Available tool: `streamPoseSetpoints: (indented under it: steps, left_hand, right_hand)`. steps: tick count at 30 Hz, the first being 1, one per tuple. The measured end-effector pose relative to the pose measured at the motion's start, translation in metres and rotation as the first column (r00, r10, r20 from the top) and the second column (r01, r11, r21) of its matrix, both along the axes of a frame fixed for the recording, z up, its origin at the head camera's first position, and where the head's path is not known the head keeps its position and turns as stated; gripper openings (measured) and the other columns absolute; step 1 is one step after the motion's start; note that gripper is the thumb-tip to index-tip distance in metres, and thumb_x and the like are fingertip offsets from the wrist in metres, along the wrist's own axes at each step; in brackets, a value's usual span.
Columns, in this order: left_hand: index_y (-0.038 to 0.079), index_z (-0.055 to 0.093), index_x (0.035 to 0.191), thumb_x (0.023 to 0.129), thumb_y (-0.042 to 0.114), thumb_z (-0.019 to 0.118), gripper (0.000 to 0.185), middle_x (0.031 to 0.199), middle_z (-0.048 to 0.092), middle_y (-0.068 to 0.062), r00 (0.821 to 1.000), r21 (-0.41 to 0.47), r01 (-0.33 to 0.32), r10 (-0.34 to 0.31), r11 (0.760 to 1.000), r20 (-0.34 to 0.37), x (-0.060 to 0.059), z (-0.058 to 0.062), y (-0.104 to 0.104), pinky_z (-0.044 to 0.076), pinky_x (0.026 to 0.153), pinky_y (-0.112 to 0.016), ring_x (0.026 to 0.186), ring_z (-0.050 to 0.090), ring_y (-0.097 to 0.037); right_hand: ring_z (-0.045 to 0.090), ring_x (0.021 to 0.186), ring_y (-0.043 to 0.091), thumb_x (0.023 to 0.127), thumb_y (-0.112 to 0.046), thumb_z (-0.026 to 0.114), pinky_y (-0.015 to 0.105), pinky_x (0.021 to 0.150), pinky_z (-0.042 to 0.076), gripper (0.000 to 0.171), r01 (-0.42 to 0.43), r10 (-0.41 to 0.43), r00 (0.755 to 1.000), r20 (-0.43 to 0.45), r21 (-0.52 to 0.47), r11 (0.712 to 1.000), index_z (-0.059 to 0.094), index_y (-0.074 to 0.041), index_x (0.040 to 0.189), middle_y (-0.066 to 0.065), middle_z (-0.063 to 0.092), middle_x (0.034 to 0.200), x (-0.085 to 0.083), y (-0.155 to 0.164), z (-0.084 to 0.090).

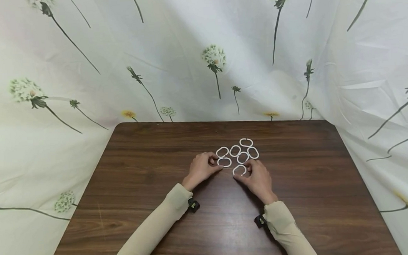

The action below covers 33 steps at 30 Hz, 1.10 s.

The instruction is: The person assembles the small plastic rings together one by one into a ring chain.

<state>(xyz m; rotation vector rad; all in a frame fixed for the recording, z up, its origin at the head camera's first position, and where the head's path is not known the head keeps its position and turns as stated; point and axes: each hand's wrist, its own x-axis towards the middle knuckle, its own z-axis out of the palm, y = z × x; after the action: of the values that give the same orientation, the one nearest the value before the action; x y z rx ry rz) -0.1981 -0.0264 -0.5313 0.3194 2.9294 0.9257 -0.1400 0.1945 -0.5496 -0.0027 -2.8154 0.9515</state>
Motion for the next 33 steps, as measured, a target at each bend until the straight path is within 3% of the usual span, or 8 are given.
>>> streamPoseSetpoints:
  steps: [6,16,25,33]
  left_hand:
    - [0.024,0.071,0.106,0.075,0.047,0.082,0.040,0.086,0.072,0.007,0.998,-0.036,-0.036,0.038,0.999,0.050,0.000,0.004,0.004,0.050,0.065,-0.035,0.080,0.065,-0.015]
    - [0.023,0.071,0.101,0.073,0.048,0.083,0.040,0.083,0.072,0.009,0.996,-0.093,-0.073,0.078,0.993,0.052,-0.004,0.006,0.010,0.051,0.063,-0.037,0.083,0.068,-0.020]
    - [0.024,0.072,0.098,0.072,0.047,0.085,0.037,0.080,0.071,0.010,0.994,-0.064,-0.086,0.091,0.994,0.064,-0.007,0.005,0.011,0.051,0.063,-0.037,0.081,0.068,-0.020]
    - [0.025,0.072,0.096,0.070,0.045,0.087,0.037,0.075,0.070,0.012,0.995,-0.029,-0.080,0.082,0.996,0.054,-0.008,0.004,0.009,0.049,0.061,-0.034,0.076,0.066,-0.017]
  right_hand:
    - [0.057,0.076,0.017,0.066,-0.052,0.087,0.033,0.062,0.045,0.052,0.011,-0.012,1.000,0.027,0.006,1.000,0.067,-0.017,0.100,-0.001,0.060,0.085,0.000,-0.004,0.000]
    - [0.057,0.074,0.018,0.067,-0.049,0.088,0.031,0.061,0.043,0.050,0.014,-0.015,0.999,0.051,0.016,1.000,0.064,-0.017,0.098,0.000,0.060,0.084,-0.001,-0.004,0.001]
    - [0.058,0.077,0.020,0.063,-0.044,0.091,0.035,0.067,0.045,0.052,0.012,-0.011,0.999,0.033,-0.023,1.000,0.066,-0.014,0.097,0.003,0.062,0.086,-0.002,-0.005,0.003]
    - [0.060,0.075,0.018,0.061,-0.033,0.094,0.029,0.068,0.046,0.054,-0.021,0.021,1.000,-0.004,-0.099,0.995,0.065,-0.011,0.100,0.005,0.065,0.089,-0.004,-0.003,0.004]
